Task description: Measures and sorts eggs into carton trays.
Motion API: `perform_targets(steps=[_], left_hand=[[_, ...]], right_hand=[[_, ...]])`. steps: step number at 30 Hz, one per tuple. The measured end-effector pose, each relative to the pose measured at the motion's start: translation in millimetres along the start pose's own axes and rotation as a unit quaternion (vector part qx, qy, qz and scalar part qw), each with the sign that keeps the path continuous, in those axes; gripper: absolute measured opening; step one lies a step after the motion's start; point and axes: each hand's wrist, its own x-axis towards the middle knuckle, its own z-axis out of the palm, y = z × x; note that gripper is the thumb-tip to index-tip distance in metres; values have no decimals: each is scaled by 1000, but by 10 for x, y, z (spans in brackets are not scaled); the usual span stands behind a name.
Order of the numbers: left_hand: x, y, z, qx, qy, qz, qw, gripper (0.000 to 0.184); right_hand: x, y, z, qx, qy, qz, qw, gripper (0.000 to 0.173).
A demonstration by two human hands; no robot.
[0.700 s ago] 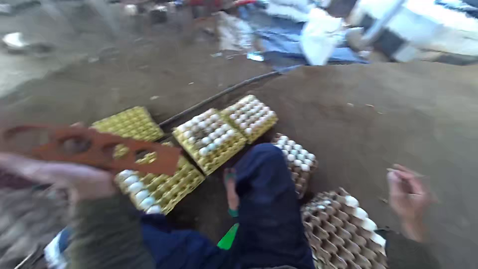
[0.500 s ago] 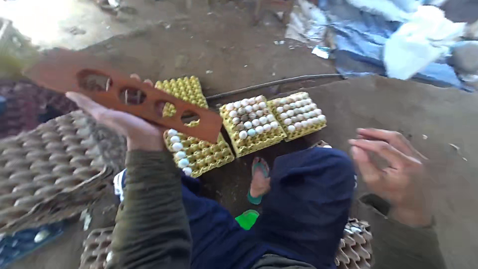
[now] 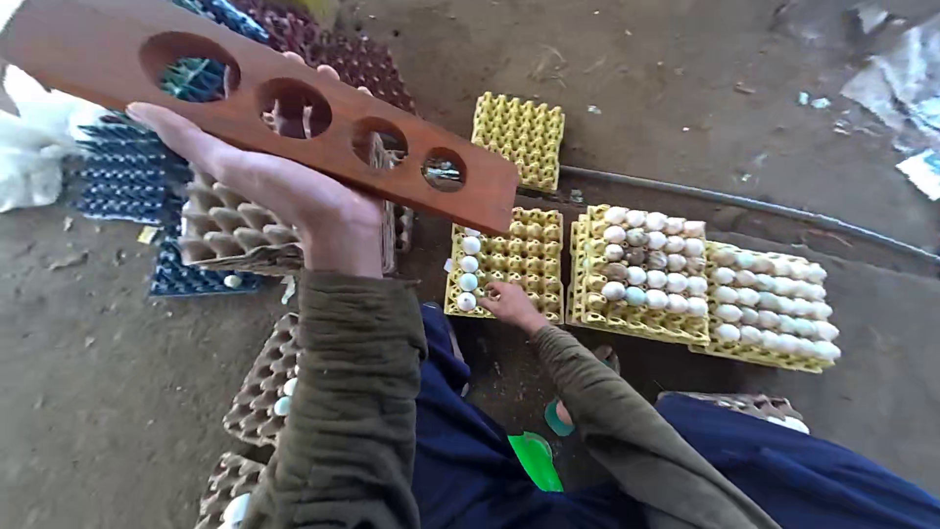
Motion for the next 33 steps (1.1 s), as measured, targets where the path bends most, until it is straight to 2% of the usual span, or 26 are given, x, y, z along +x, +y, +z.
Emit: perform_targets(steps=[4,7,10,11,12,14,15,16,17,19,20,22,24,26,29,31,33], left_hand=[[106,57,-130,19,-29,49,998,78],[236,106,-217,29,-26,50,998,80],[372,145,-311,27,-36,61,997,78],[411,161,-323,23,-33,71,997,76],[437,179,-346,20,-27,80,996,75],[451,216,-392,24,-15,97,995,71],[468,234,-424,21,-17,101,995,70],[484,248,-447,17,-21,99,995,71],[485,263,-476,15,-30,87,996,74],[473,308,-526,9,-58,60,996,81],[463,335,-538,11,-59,55,997,83],[450,375,-541,13,-44,61,997,84],[450,412,-559,3,-33,76,997,84],[447,452,-583,6,-15,95,995,81],[446,488,-626,-3,-8,87,996,81],[451,502,-634,-14,-6,74,997,82],[442,525,-635,-15,1,64,998,82]], right_hand=[[288,-156,565,-8,27,82,996,62],[370,-89,741,-20,65,90,994,64],[281,74,658,116,89,79,986,57],[239,109,581,210,95,82,970,50],[207,138,514,328,97,92,935,42],[210,114,368,547,100,142,819,31],[265,78,304,589,113,173,781,30],[335,47,259,589,118,197,775,34],[403,23,249,552,118,208,799,36],[505,-31,278,359,117,170,910,37],[547,-68,282,244,107,155,951,50],[649,-120,358,101,102,157,977,73],[703,-168,441,24,103,184,977,77],[695,-154,494,39,109,181,977,70],[587,-7,473,232,125,117,958,59],[510,-8,380,389,130,96,907,49],[508,-31,273,488,136,110,855,42]])
